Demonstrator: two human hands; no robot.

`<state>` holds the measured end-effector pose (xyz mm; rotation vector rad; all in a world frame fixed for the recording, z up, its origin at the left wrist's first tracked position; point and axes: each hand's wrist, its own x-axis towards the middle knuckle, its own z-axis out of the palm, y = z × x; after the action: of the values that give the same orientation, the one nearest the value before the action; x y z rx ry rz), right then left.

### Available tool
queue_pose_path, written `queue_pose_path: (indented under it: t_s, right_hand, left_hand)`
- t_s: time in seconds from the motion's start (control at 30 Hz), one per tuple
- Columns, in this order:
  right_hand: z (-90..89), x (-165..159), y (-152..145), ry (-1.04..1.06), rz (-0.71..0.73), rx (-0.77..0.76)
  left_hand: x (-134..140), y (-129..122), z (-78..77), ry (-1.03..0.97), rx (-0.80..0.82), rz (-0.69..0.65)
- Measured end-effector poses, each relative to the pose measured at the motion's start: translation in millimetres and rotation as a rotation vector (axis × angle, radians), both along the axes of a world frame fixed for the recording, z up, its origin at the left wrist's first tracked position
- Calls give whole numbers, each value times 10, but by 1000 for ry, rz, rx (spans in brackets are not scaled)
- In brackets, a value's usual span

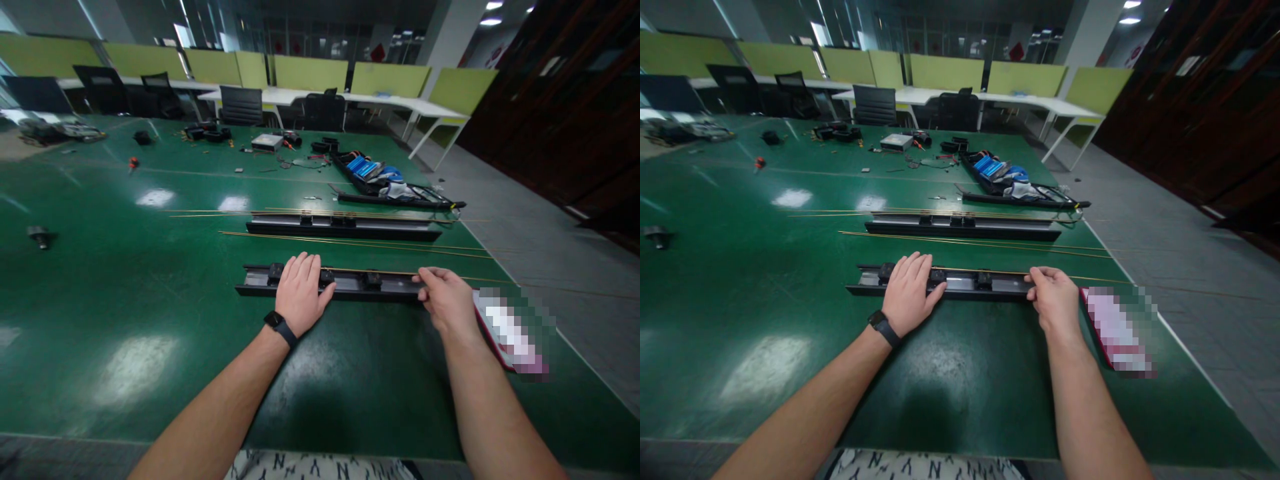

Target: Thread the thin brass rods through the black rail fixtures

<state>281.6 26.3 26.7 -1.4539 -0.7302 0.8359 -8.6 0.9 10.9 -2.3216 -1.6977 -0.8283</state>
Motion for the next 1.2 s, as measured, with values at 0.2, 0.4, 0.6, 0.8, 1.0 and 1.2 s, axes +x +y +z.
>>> queue_pose_path:
  t_s: [0.2, 0.4, 0.6, 0.8, 1.0, 1.2]
  right_hand:
    - [8, -17, -17, -32, 45, -5]
    - [4, -8, -6, -28, 17, -9]
    - [-14, 29, 14, -26, -14, -6]
    - [23, -15, -15, -48, 23, -12]
    - [21, -38, -29, -79, 41, -20]
    - [30, -8, -16, -61, -3, -8]
  left_hand:
    - [-3, 0, 2, -5, 1, -2]
    - [1, -6, 18, 4, 0, 0]
    - [5, -2, 9, 11, 1, 2]
    - [6, 0, 19, 7, -4, -3]
    - [5, 1, 14, 14, -2, 2]
    - [6, -5, 15, 7, 1, 0]
